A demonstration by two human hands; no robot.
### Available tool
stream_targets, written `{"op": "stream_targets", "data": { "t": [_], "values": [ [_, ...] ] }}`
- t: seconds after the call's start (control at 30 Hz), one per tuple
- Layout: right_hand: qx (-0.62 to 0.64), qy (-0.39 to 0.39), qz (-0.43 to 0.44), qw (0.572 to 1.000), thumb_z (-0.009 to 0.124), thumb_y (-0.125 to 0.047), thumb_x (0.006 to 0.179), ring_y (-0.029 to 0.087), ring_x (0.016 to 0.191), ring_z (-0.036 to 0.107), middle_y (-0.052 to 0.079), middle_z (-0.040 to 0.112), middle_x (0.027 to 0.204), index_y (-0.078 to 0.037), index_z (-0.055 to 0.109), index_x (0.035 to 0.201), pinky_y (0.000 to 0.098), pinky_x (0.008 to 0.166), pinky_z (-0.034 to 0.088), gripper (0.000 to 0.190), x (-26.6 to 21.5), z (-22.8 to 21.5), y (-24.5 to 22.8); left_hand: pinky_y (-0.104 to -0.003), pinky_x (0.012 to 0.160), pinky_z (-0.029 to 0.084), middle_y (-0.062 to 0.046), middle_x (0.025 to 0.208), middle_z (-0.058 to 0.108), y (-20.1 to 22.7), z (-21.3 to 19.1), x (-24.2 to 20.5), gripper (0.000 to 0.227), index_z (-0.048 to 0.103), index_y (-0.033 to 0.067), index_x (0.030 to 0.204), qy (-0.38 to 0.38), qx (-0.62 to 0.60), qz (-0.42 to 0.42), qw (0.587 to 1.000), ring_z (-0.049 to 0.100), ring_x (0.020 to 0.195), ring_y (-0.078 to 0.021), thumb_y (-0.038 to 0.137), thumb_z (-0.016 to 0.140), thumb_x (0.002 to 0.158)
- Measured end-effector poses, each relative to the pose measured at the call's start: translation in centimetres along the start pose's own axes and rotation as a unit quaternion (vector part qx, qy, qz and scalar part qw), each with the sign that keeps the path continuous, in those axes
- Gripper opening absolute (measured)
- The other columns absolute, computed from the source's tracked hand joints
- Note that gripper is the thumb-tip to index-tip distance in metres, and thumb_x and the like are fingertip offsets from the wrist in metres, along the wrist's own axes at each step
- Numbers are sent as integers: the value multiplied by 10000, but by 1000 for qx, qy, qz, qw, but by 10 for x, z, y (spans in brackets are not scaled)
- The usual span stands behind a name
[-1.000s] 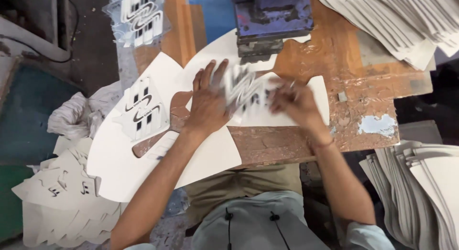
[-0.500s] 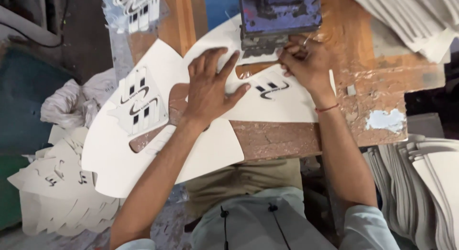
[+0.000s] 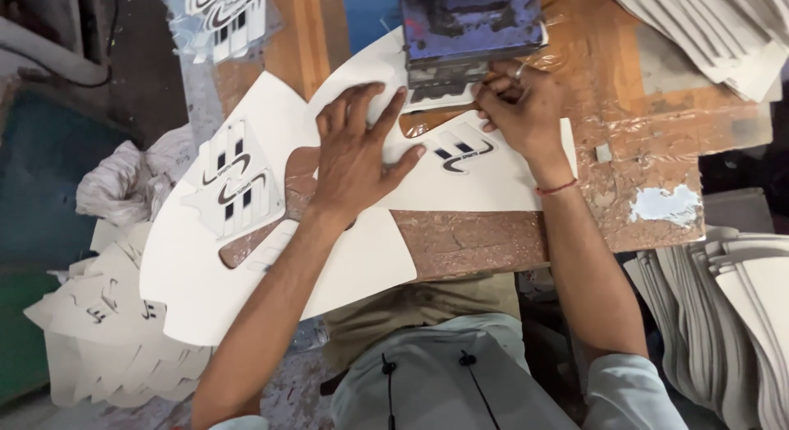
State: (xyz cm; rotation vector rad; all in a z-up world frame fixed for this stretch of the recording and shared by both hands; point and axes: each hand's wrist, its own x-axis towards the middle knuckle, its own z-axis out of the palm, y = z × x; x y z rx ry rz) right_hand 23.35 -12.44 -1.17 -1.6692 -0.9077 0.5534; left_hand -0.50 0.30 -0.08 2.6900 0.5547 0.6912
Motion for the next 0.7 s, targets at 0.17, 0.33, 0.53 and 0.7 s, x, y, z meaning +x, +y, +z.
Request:
{"op": "stream_targets", "data": {
  "t": [0.17, 0.33, 0.53, 0.7],
  "values": [
    [-6, 13, 4, 1000, 742, -27, 985, 85, 692, 701, 75, 730, 842, 151, 648, 1209, 222, 551, 594, 301, 1, 1, -6, -504, 1092, 290, -135, 1462, 452, 1, -1, 3, 694, 590, 87, 1472, -7, 5, -4, 1000, 374, 1388, -320, 517, 723, 945],
    [-10, 9, 5, 1000, 744, -19, 975, 85, 701, 710, 76, 739, 849, 142, 630, 1251, 220, 549, 596, 340, 1, 2, -5, -498, 1088, 291, -132, 1466, 452, 2, 0, 3, 694, 586, 93, 1482, -12, 3, -9, 1000, 384, 1381, -313, 526, 718, 955],
    [23, -8, 11, 1000, 750, -51, 936, 74, 678, 706, 72, 737, 846, 103, 656, 1220, 234, 527, 588, 337, -19, -7, -20, -549, 1106, 315, -150, 1487, 446, -17, -6, -7, 692, 585, 96, 1484, -10, -1, 7, 1000, 377, 1391, -350, 530, 722, 962],
    [-283, 55, -95, 953, 724, -26, 1068, 106, 622, 525, 121, 634, 788, 46, 749, 1236, 270, 597, 386, 184, -110, -40, -12, -504, 1220, 439, -147, 1519, 553, -117, -62, -69, 643, 575, 94, 1487, 74, 62, -119, 988, 535, 1434, -369, 504, 742, 1021]
  ]
}}
